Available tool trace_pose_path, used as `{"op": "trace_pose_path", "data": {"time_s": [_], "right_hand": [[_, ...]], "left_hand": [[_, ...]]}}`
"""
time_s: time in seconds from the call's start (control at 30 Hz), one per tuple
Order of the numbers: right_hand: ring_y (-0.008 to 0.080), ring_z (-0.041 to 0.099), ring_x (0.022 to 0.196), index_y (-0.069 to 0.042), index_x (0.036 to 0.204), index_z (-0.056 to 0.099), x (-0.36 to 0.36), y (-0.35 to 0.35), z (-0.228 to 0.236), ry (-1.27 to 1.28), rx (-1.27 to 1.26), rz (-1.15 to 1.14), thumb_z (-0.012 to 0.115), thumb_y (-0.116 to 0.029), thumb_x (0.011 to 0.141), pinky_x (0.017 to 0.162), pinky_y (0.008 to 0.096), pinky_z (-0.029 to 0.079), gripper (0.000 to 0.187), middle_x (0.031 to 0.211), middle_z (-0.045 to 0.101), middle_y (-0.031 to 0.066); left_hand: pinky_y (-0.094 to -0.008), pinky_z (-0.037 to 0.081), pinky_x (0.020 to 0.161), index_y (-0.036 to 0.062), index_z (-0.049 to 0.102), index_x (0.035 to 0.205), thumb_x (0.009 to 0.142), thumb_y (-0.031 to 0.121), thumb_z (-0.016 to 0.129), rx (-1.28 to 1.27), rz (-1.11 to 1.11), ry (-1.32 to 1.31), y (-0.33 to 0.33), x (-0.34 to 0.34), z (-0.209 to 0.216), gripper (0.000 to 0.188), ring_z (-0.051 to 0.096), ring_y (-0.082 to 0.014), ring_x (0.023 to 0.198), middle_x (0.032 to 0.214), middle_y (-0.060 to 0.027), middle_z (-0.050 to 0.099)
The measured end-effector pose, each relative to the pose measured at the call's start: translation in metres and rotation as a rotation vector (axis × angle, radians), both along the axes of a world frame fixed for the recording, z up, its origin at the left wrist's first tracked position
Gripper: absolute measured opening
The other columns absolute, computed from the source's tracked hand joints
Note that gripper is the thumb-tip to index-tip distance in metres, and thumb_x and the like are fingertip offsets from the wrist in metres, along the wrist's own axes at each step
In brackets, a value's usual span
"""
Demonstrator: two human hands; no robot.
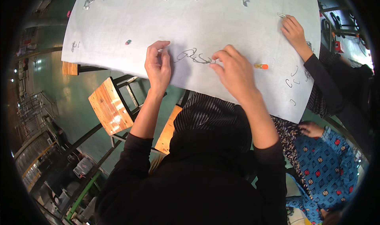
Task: The person sits at a table and uses both hands to pick up small metal pieces and wire, arranging them into shapes on a white sheet. They occasionally stand to move around the workshop and return to the table to continue assembling the pieces.
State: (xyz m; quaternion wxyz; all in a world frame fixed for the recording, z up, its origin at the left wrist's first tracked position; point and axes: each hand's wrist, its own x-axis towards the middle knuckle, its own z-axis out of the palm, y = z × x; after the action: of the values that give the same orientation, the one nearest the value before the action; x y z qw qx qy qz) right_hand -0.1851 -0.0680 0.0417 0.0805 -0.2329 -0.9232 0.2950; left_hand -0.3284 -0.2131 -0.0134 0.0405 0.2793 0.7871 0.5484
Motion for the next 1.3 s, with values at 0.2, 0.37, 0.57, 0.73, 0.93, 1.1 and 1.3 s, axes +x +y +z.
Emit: {"op": "trace_pose_path", "data": {"time_s": [0.2,0.37,0.57,0.73,0.93,1.1,1.3], "right_hand": [[0.0234,0.056,0.074,-0.005,0.078,0.060,-0.027,-0.024,-0.032,-0.093,0.167,-0.007,0.066,-0.017,0.072,0.069,0.0348,0.041,0.015,0.080,0.055,0.0064],[0.0231,0.056,0.073,-0.005,0.077,0.057,-0.027,-0.034,-0.037,-0.206,0.370,0.006,0.060,-0.013,0.077,0.068,0.0345,0.039,0.009,0.079,0.054,0.0083],[0.0239,0.056,0.073,-0.003,0.080,0.057,-0.015,-0.027,-0.027,-0.172,0.238,-0.017,0.059,-0.012,0.077,0.067,0.0356,0.038,0.010,0.081,0.053,0.0099],[0.0234,0.056,0.075,-0.003,0.081,0.058,0.014,-0.021,-0.006,-0.220,0.193,-0.068,0.062,-0.014,0.075,0.068,0.0358,0.038,0.013,0.081,0.053,0.0084],[0.0223,0.056,0.077,-0.006,0.081,0.058,0.001,-0.020,0.004,0.048,0.181,0.054,0.063,-0.012,0.072,0.070,0.0357,0.039,0.012,0.083,0.053,0.0058],[0.0230,0.057,0.076,-0.012,0.079,0.057,-0.014,-0.016,-0.025,-0.057,0.385,0.158,0.054,-0.012,0.078,0.071,0.0375,0.040,0.003,0.085,0.053,0.0053],[0.0250,0.058,0.073,-0.011,0.079,0.057,0.032,0.043,0.018,0.227,0.311,-0.245,0.054,-0.014,0.078,0.064,0.0373,0.044,0.004,0.081,0.058,0.0053]], "left_hand": [[-0.0265,0.043,0.068,0.0026,0.059,0.095,0.078,-0.003,0.052,-0.089,-0.039,-0.001,-0.026,0.002,0.001,0.019,0.053,-0.0171,0.080,0.099,-0.0089,0.055],[-0.0291,0.044,0.073,0.0028,0.060,0.096,0.076,0.003,0.061,-0.263,-0.126,0.139,-0.015,0.009,0.011,0.020,0.053,-0.0220,0.087,0.101,-0.0100,0.055],[-0.0364,0.041,0.073,0.0029,0.059,0.083,0.069,0.008,0.067,-0.438,-0.108,0.322,0.004,0.016,0.017,0.017,0.048,-0.0270,0.084,0.093,-0.0085,0.053],[-0.0367,0.041,0.073,0.0022,0.058,0.081,0.069,0.007,0.066,-0.457,-0.117,0.349,0.003,0.019,0.015,0.015,0.047,-0.0282,0.084,0.092,-0.0095,0.052],[-0.0354,0.042,0.074,-0.0003,0.056,0.080,0.074,0.007,0.062,-0.397,-0.141,0.318,-0.002,0.015,0.021,0.011,0.049,-0.0285,0.084,0.090,-0.0135,0.051],[-0.0326,0.044,0.067,-0.0009,0.053,0.083,0.082,0.012,0.056,-0.216,-0.063,-0.144,-0.001,-0.003,0.010,0.013,0.055,-0.0211,0.072,0.076,-0.0139,0.057],[-0.0236,0.042,0.058,0.0002,0.053,0.088,0.084,0.009,0.052,-0.179,-0.238,-0.143,0.032,0.032,0.031,0.010,0.053,-0.0104,0.064,0.074,-0.0057,0.060]]}}
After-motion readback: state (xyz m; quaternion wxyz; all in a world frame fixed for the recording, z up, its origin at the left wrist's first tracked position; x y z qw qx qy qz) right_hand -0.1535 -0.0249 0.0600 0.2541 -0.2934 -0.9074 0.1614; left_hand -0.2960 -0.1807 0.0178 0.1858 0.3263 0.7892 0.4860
